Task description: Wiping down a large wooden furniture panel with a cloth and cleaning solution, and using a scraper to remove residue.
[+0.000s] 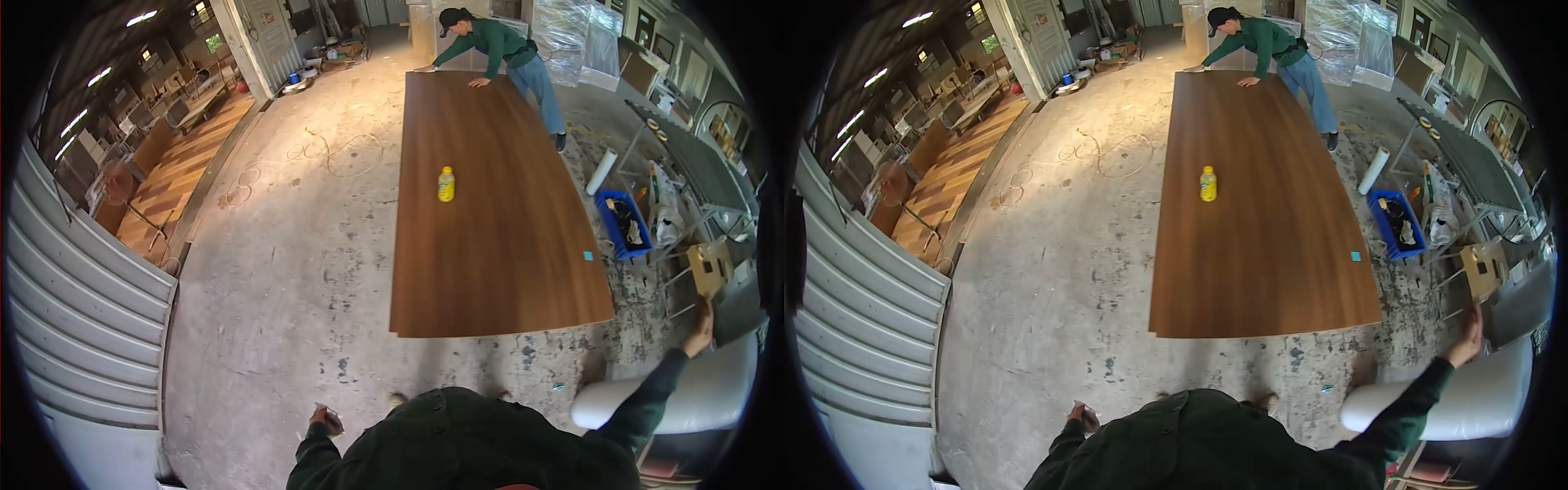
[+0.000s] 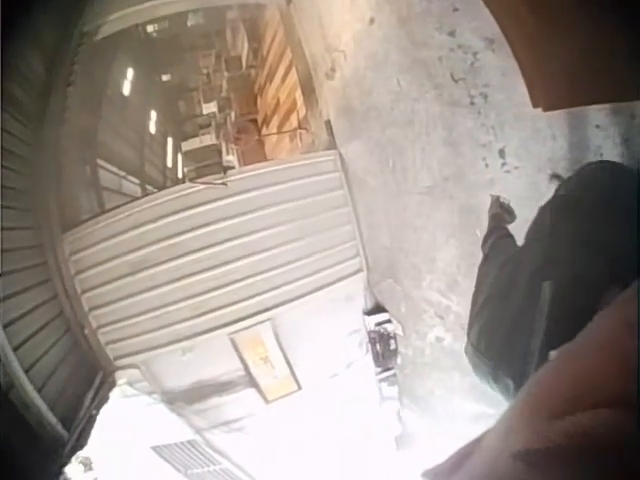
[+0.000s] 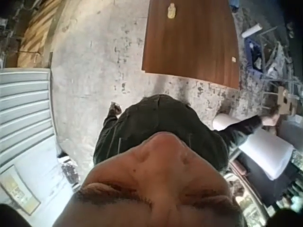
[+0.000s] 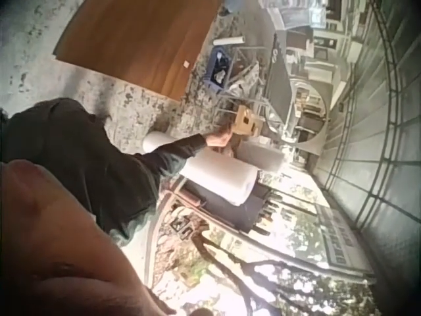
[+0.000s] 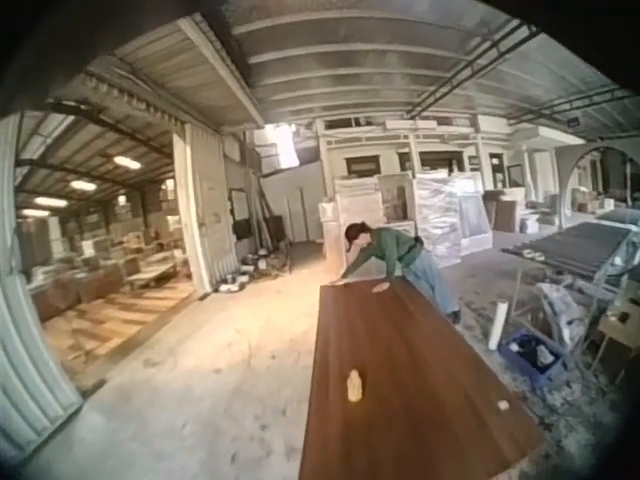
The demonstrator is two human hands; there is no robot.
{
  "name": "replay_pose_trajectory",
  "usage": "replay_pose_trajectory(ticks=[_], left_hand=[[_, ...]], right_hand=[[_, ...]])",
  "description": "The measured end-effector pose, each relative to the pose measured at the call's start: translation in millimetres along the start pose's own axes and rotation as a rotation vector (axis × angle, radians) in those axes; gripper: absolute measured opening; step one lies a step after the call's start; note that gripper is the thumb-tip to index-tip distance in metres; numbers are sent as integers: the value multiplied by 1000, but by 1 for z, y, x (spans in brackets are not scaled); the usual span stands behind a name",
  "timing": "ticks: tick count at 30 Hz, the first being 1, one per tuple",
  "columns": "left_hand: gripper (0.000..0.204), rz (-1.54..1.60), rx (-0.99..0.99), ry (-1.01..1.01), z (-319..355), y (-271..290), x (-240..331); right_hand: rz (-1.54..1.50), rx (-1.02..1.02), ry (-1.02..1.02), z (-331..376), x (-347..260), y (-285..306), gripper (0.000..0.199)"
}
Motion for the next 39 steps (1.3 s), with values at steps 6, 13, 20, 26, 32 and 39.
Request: replay_pose_trajectory(ticks=[6, 13, 20, 26, 32, 39], left_hand=[[16, -330, 186, -182, -45, 89, 143], [26, 37, -41, -156, -115, 77, 275], [14, 40, -439, 241, -170, 16, 295], [19, -720, -442, 165, -215, -77, 418], [29, -1609, -533, -116, -293, -267, 535], [41, -2662, -767, -579, -412, -447, 611]], right_hand=[[-217, 50, -385, 90, -2, -212, 29], [-277, 31, -310, 111, -1, -336, 29], [-500, 30, -540, 230, 94, -497, 18], [-507, -76, -1182, 430, 100, -639, 10], [-504, 167, -1383, 514, 73, -648, 9], [166, 824, -1202, 640, 43, -529, 12]])
Point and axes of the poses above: each hand's wrist, its own z-axis away from the middle knuckle, its own y-axis out of the back of the hand, x = y × z, the point moved 10 cm from there along -z, towards the middle knuckle
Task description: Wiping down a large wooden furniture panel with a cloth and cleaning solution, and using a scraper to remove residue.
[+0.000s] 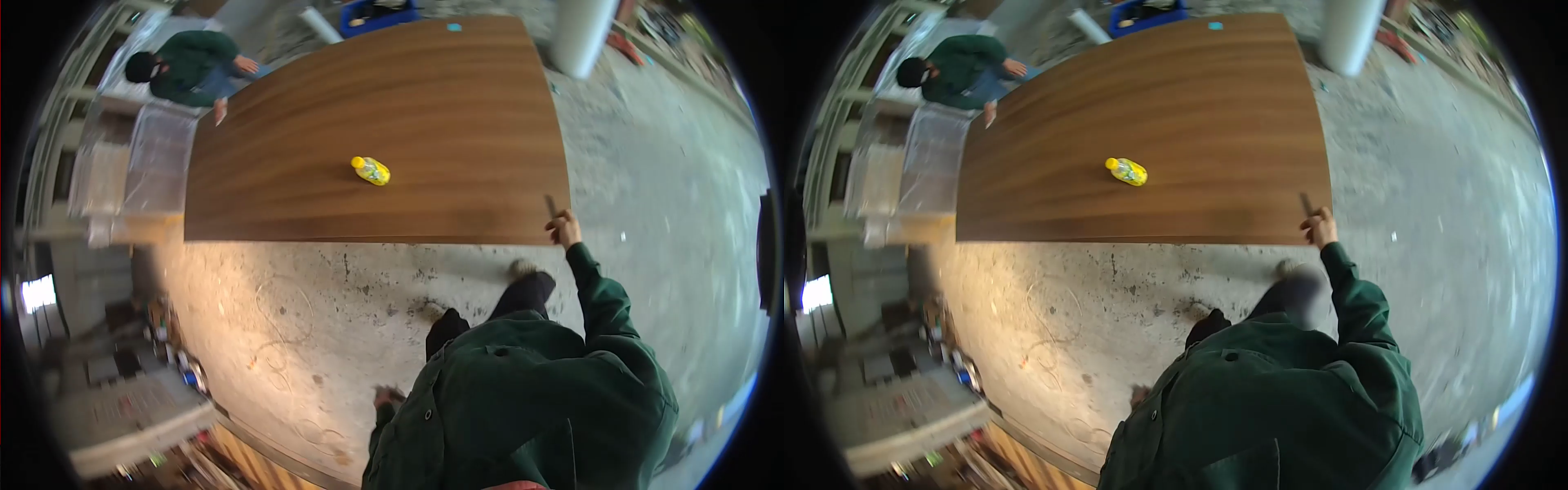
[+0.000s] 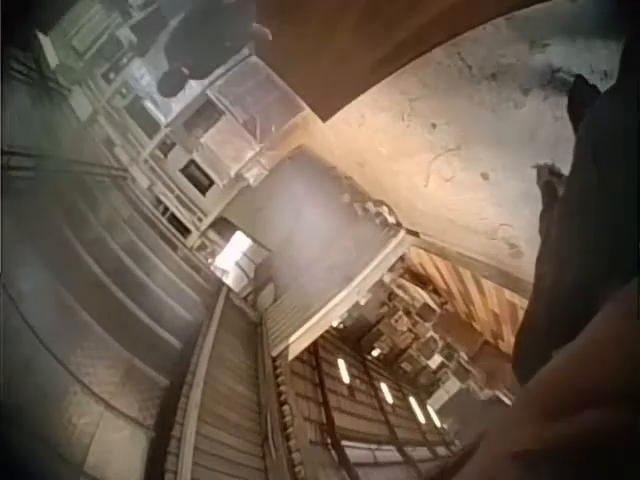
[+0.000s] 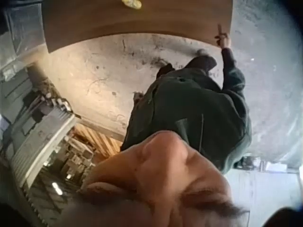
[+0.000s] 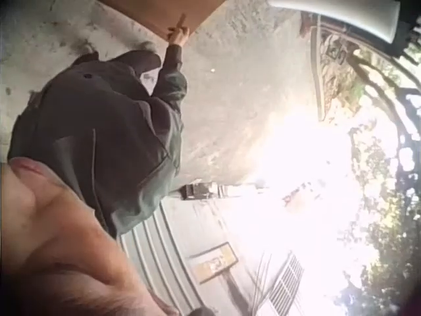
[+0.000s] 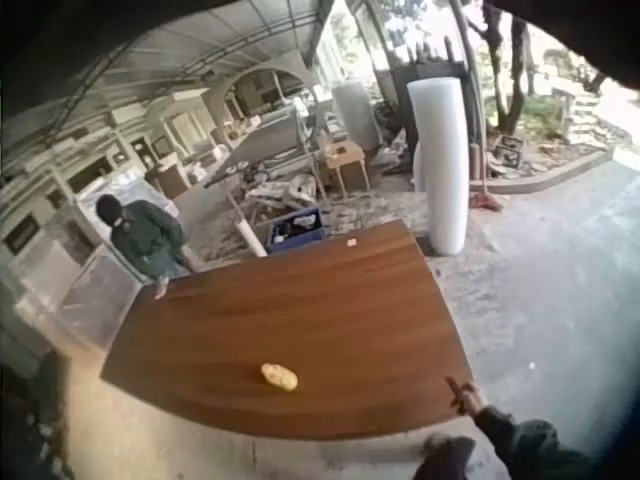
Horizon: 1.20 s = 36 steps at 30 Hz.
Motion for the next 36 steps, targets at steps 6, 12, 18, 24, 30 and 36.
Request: replay_pose_trajectory(ticks=[6, 12, 18, 24, 30, 36], left_hand=[[53, 233, 474, -287, -103, 212, 80], [41, -16, 576, -982, -74, 272, 344], [32, -280, 757, -1023, -111, 235, 504], [36, -375, 963, -1091, -121, 190, 551], [28, -428, 1079, -1250, -108, 183, 553], [24, -441, 1136, -1265, -106, 182, 552]], right_hand=[[-148, 445, -187, 84, 104, 62, 16], [-260, 504, -175, 97, 152, 48, 16], [-33, 576, 49, 32, 141, 80, 17], [16, 377, 154, -18, 122, 87, 25], [-23, 211, 166, -32, 118, 82, 29], [562, 232, 283, -28, 93, 71, 32]])
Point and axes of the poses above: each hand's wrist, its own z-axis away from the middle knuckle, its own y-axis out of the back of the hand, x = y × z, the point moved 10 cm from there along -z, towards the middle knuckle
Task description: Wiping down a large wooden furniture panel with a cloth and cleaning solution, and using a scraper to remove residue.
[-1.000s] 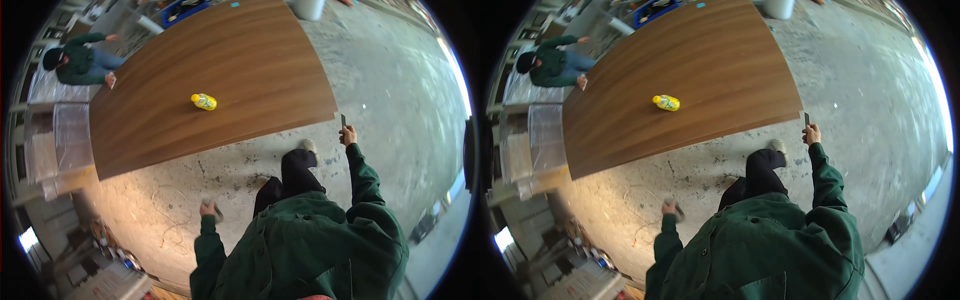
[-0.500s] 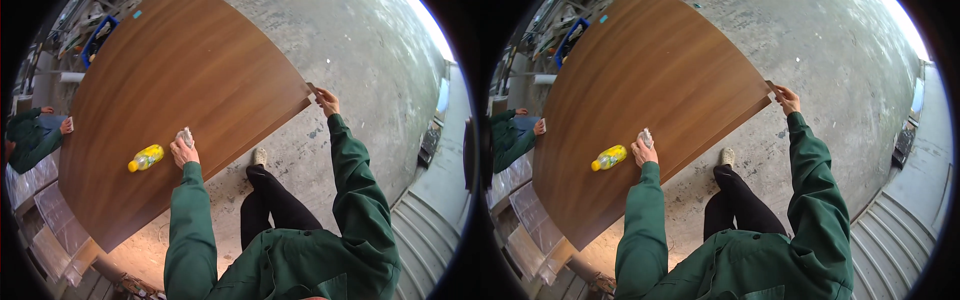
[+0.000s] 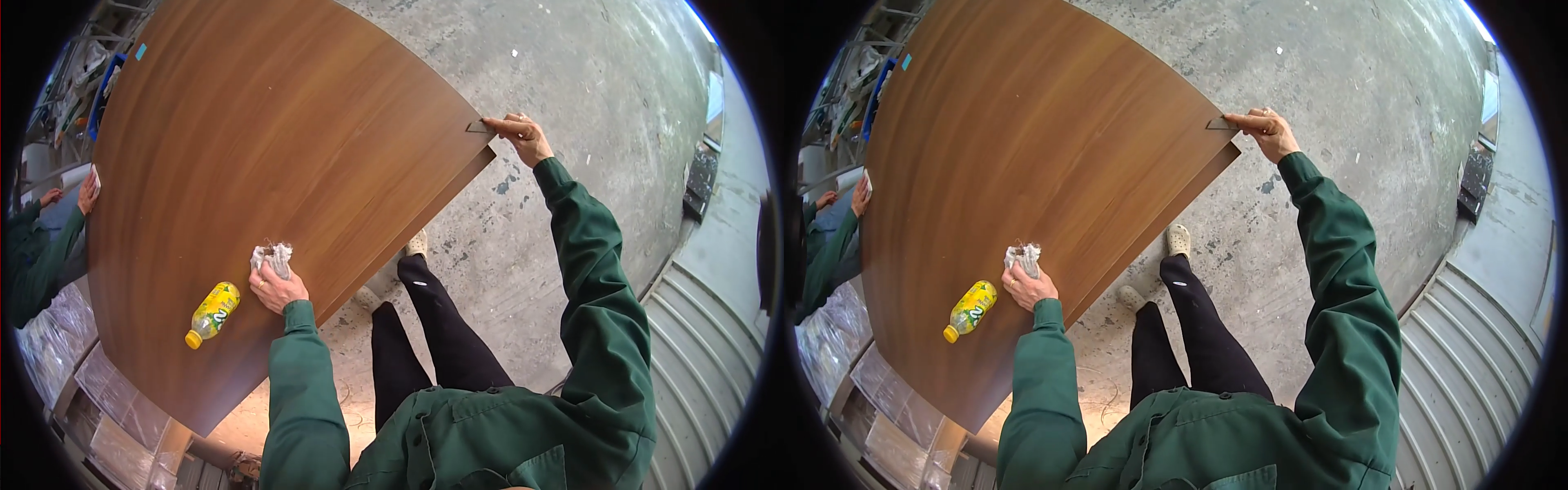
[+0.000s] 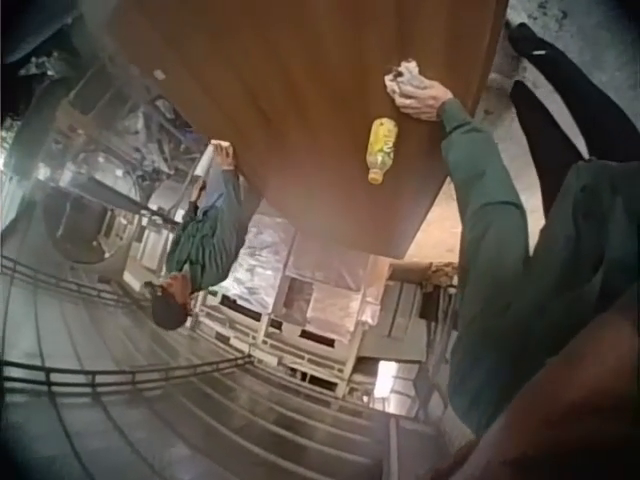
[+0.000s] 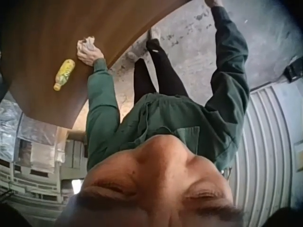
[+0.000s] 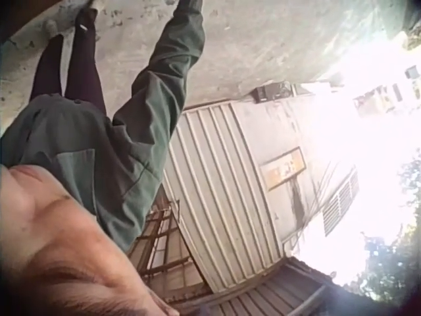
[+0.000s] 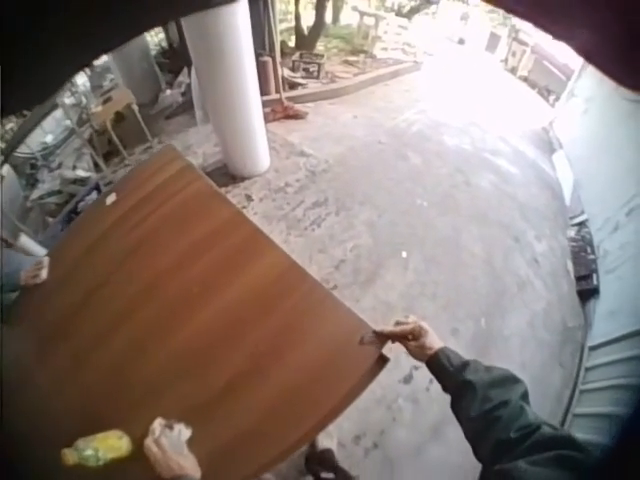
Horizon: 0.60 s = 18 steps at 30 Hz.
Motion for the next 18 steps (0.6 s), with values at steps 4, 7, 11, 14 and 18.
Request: replay_pose_trajectory(ticks=[4, 7, 11, 14, 18], left_hand=[[25, -10, -9, -28, -1, -3, 5], [26, -7, -12, -19, 1, -6, 4], [28, -14, -30, -2, 2, -8, 0], [29, -10, -34, -1, 1, -9, 3], [28, -14, -24, -5, 2, -9, -1]], right_hand=[[110, 183, 66, 9, -7, 9, 33], [165, 254, 81, 14, -7, 5, 35], [169, 383, 100, 24, -16, 3, 39], [180, 455, 51, 30, -14, 4, 44], [186, 420, 44, 31, -25, -6, 48]])
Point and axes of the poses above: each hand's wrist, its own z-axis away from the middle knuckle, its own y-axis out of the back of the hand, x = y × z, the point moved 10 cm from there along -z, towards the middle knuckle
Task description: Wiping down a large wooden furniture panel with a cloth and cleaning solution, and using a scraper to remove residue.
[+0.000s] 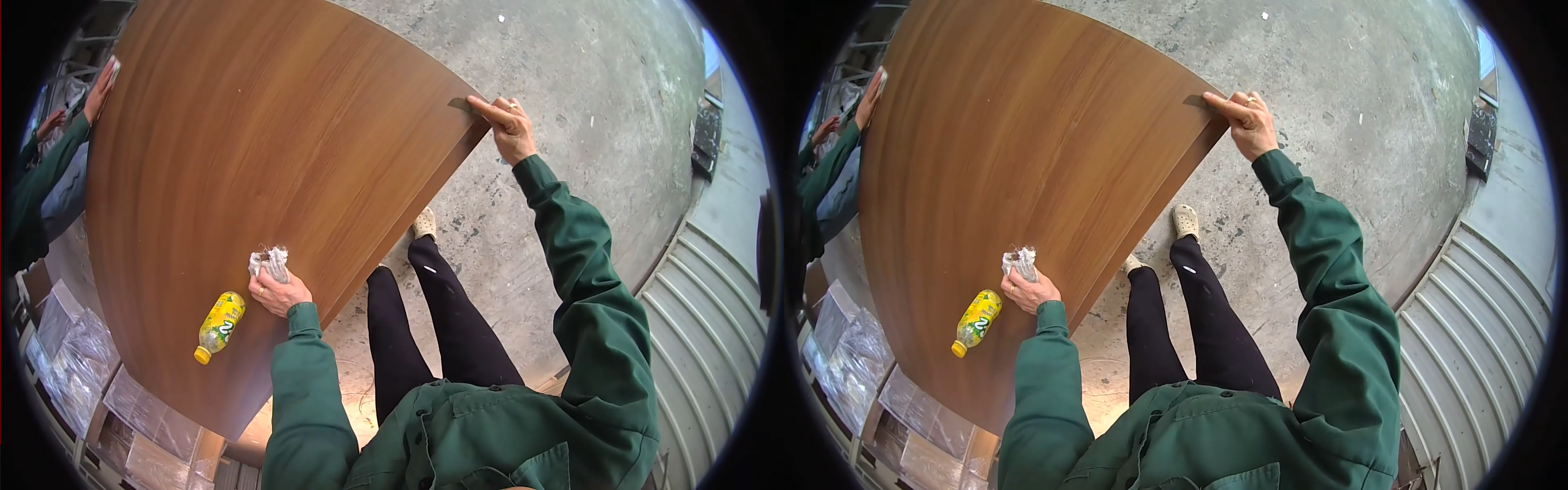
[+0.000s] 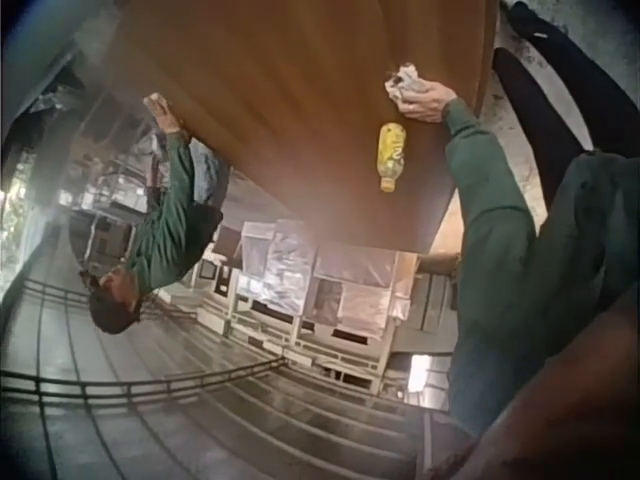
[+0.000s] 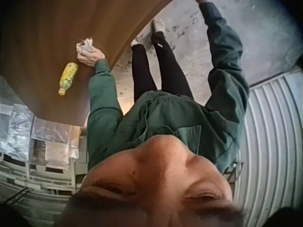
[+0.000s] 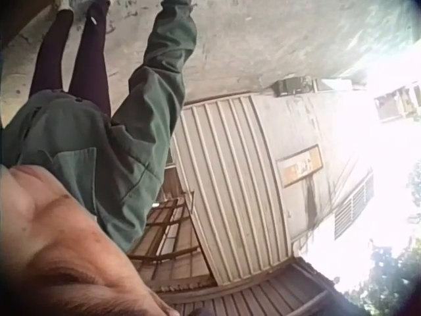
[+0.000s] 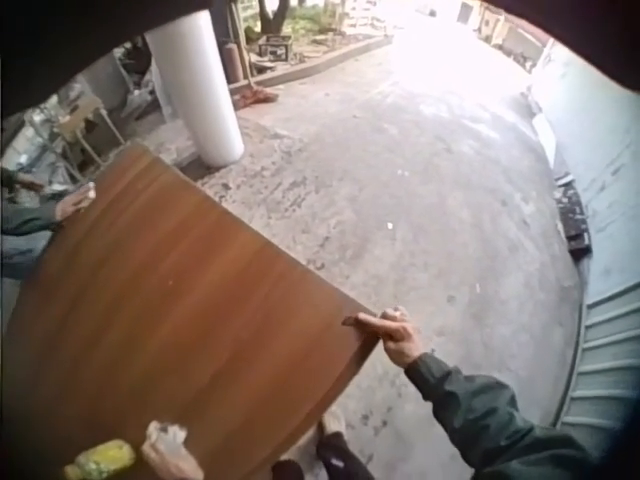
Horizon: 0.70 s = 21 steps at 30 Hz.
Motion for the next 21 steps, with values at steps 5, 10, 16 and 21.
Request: replay_pose_trajectory(ticks=[5, 10, 16, 21], left_hand=[[26, 2, -3, 0, 1, -2, 0], [26, 11, -15, 14, 4, -5, -4], [30, -10, -21, 8, 3, -6, -6], [26, 32, -16, 7, 4, -6, -3]], right_hand=[[32, -3, -3, 9, -6, -7, 50], [44, 98, -28, -2, 9, 6, 38], [187, 39, -53, 7, 3, -7, 39], [123, 170, -78, 1, 11, 6, 36]])
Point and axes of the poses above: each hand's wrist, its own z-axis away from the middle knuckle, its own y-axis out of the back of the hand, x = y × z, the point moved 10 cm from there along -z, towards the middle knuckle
